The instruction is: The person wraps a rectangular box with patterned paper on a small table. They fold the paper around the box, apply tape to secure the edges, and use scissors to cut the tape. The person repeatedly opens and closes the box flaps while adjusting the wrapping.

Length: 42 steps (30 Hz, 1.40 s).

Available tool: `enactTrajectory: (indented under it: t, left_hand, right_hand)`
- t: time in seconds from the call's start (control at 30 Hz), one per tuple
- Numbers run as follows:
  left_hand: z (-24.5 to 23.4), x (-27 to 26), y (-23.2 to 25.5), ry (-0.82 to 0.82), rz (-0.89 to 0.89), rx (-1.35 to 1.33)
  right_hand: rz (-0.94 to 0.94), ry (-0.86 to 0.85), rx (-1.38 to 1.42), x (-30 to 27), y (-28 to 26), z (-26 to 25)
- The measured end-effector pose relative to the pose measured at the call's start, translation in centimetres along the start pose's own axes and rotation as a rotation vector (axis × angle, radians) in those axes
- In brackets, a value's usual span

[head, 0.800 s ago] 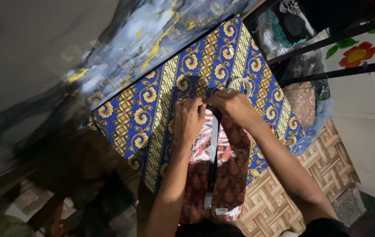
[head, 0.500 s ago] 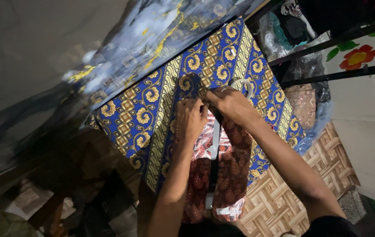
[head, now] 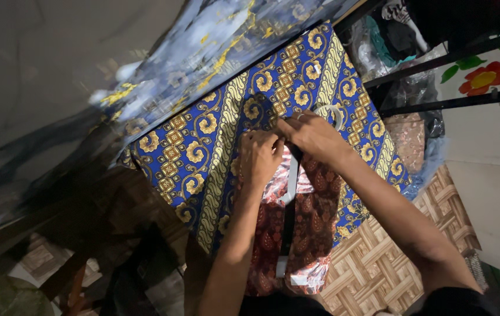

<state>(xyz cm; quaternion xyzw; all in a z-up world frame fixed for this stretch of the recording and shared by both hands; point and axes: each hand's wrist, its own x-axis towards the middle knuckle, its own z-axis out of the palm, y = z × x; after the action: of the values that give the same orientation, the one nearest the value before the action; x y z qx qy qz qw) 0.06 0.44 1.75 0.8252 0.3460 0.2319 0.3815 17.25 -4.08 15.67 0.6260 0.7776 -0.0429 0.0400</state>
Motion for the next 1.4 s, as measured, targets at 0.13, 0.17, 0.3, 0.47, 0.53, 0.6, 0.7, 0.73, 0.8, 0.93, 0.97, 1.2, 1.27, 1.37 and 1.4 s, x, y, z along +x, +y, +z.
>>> enactTrajectory:
  t: [0.13, 0.17, 0.3, 0.47, 0.53, 0.6, 0.7, 0.73, 0.8, 0.93, 0.97, 1.2, 1.27, 1.37, 1.4]
  left_hand:
    - [0.7, -0.2, -0.6, -0.039, 0.012, 0.007]
    - [0.8, -0.1, -0.7, -0.039, 0.014, 0.020]
    - [1.1, -0.1, -0.8, -0.048, 0.014, 0.090]
    - [1.1, -0.1, -0.8, -0.074, -0.006, 0.028]
    - [1.0, -0.1, -0.7, -0.069, 0.002, 0.046]
    - [0.8, 0.1, -0.6, -0.085, -0.003, 0.080]
    - [0.5, 0.0, -0.5, -0.072, 0.015, 0.025]
    - [0.4, 0.0, -0.5, -0.067, 0.019, 0.013]
    - [0.4, 0.0, -0.4, -0.057, 0.031, -0.014]
    - [0.5, -0.2, -0.5, 0.003, 0.051, -0.038]
    - [0.7, -0.4, -0.6, 0.011, 0.049, -0.017]
    - [1.7, -0.7, -1.1, 0.073, 0.062, -0.046]
    - [1.5, -0.5, -1.2, 0.051, 0.065, -0.042]
    - [1.3, -0.4, -1.1, 0.045, 0.085, -0.048]
    - [1.1, -0.5, -1.0, 0.048, 0.095, -0.051]
  right_hand:
    - [0.027, -0.066, 0.034, 0.2, 0.1, -0.1]
    - [0.027, -0.082, 0.028, 0.3, 0.0, -0.1]
    - [-0.018, 0.007, 0.005, 0.5, 0.0, -0.2]
    - [-0.046, 0.035, 0.014, 0.5, 0.0, -0.5]
    - [-0.039, 0.018, 0.024, 0.3, 0.0, -0.6]
    - [-0.027, 0.006, 0.039, 0.1, 0.1, -0.7]
    - [-0.015, 0.097, 0.136, -0.3, 0.1, -0.3]
    - [-0.015, 0.119, 0.146, -0.3, 0.1, -0.1]
    - [-0.015, 0.162, 0.165, -0.5, 0.1, 0.4]
    - [0.074, 0.095, 0.263, -0.9, 0.3, 1.4]
    - [0.103, 0.073, 0.294, -0.9, 0.4, 1.8]
    - [0.460, 0.138, 0.937, -2.9, 1.1, 5.8]
    - [0.571, 0.276, 1.076, -4.1, 1.0, 7.4]
    - [0.707, 0.721, 1.330, -6.4, 2.1, 9.7]
    - [0.787, 0.808, 1.347, -7.8, 3.5, 9.8]
